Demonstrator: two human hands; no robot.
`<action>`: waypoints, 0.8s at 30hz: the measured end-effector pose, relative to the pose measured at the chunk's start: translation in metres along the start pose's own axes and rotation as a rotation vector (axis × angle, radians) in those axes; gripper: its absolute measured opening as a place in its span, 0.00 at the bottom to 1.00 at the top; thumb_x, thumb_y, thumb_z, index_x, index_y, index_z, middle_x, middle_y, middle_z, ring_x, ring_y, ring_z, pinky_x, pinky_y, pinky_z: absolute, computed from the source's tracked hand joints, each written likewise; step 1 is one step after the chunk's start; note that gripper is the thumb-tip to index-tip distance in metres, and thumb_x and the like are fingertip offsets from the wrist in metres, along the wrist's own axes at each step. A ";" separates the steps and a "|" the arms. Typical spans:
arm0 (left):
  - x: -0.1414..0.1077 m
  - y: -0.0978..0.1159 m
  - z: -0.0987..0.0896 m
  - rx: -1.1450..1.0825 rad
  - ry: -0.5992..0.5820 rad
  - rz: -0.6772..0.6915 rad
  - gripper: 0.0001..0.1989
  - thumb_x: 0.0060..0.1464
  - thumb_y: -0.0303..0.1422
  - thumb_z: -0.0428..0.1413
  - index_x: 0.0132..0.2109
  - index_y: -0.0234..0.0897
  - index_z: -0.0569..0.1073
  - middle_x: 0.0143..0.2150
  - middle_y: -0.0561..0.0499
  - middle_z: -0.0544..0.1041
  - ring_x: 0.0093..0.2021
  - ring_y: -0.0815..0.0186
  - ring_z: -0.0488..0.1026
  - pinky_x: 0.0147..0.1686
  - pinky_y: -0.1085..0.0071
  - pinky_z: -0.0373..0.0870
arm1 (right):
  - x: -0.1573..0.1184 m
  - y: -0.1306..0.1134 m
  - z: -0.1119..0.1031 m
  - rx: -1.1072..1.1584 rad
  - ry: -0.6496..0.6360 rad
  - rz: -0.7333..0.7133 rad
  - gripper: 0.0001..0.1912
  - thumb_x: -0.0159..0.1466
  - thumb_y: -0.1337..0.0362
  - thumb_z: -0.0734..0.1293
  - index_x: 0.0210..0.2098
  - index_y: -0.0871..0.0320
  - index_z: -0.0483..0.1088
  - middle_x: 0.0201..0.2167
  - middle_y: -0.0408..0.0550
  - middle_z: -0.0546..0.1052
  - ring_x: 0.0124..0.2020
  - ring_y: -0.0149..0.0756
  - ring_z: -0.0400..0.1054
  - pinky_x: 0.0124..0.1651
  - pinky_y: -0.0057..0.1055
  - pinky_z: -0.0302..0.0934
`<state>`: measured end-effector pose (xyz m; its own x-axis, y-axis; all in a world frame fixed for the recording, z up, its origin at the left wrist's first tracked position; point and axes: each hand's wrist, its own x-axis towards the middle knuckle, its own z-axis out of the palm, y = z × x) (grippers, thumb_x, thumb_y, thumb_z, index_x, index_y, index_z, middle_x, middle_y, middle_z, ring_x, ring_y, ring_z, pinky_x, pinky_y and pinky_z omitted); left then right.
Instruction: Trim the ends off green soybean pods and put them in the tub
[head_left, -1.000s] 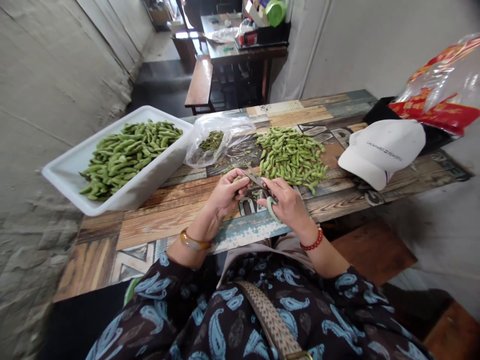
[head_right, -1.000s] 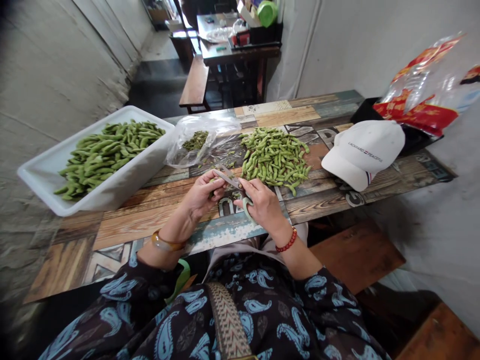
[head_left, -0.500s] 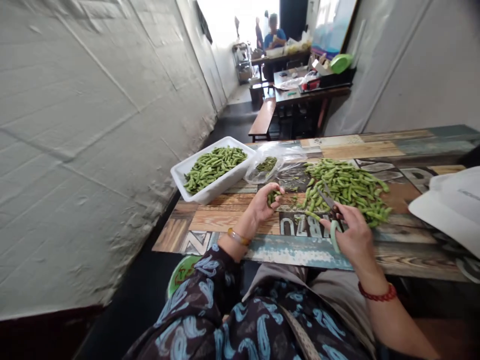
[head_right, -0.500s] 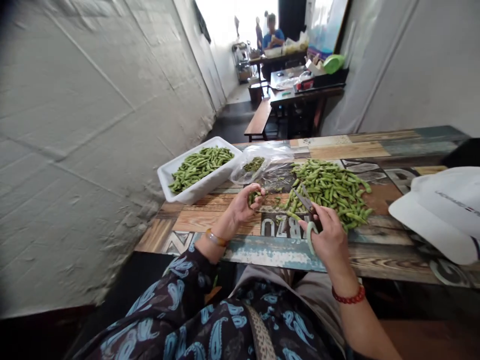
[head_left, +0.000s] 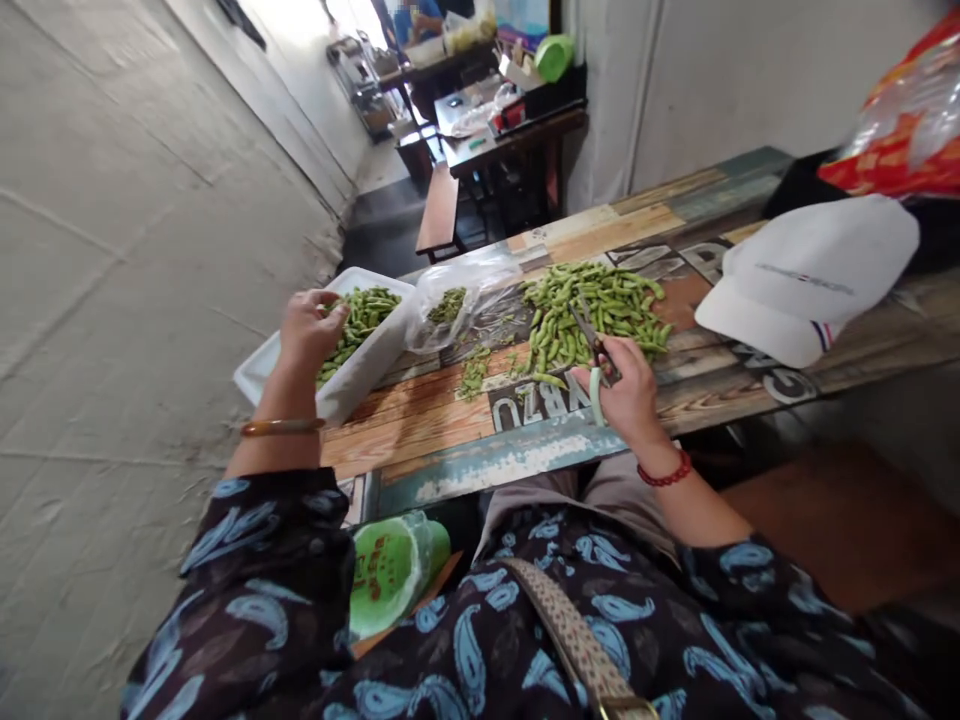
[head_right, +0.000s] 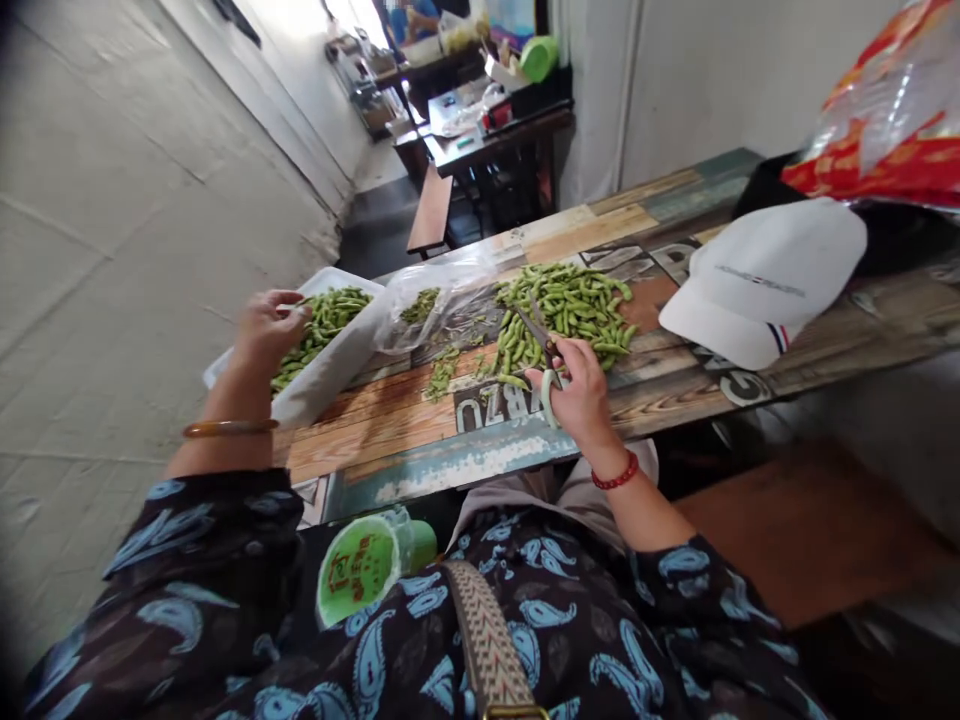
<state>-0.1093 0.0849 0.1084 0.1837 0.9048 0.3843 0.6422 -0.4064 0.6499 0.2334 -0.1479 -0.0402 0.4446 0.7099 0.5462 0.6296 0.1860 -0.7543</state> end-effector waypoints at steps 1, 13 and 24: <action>-0.003 0.004 0.002 0.010 0.010 0.024 0.08 0.52 0.28 0.62 0.32 0.33 0.69 0.26 0.56 0.65 0.31 0.71 0.61 0.34 0.74 0.60 | 0.000 0.000 0.000 0.004 -0.003 0.003 0.21 0.62 0.57 0.69 0.53 0.58 0.71 0.45 0.54 0.74 0.36 0.40 0.72 0.42 0.40 0.72; -0.118 0.092 0.183 0.004 -0.623 0.534 0.10 0.55 0.28 0.57 0.42 0.38 0.81 0.41 0.43 0.75 0.43 0.59 0.71 0.47 0.63 0.67 | -0.005 0.004 -0.011 -0.052 -0.121 -0.017 0.26 0.62 0.60 0.70 0.59 0.55 0.69 0.48 0.53 0.73 0.35 0.37 0.71 0.43 0.38 0.72; -0.118 0.077 0.179 -0.552 -0.592 0.053 0.09 0.47 0.31 0.65 0.31 0.35 0.71 0.26 0.55 0.69 0.27 0.71 0.63 0.29 0.75 0.61 | -0.014 0.002 -0.016 -0.147 -0.197 -0.032 0.25 0.62 0.61 0.70 0.58 0.56 0.70 0.49 0.53 0.73 0.36 0.37 0.72 0.45 0.39 0.72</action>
<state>0.0519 -0.0307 -0.0044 0.6660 0.7372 0.1139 0.1898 -0.3152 0.9298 0.2389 -0.1685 -0.0436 0.2992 0.8267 0.4766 0.7336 0.1201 -0.6689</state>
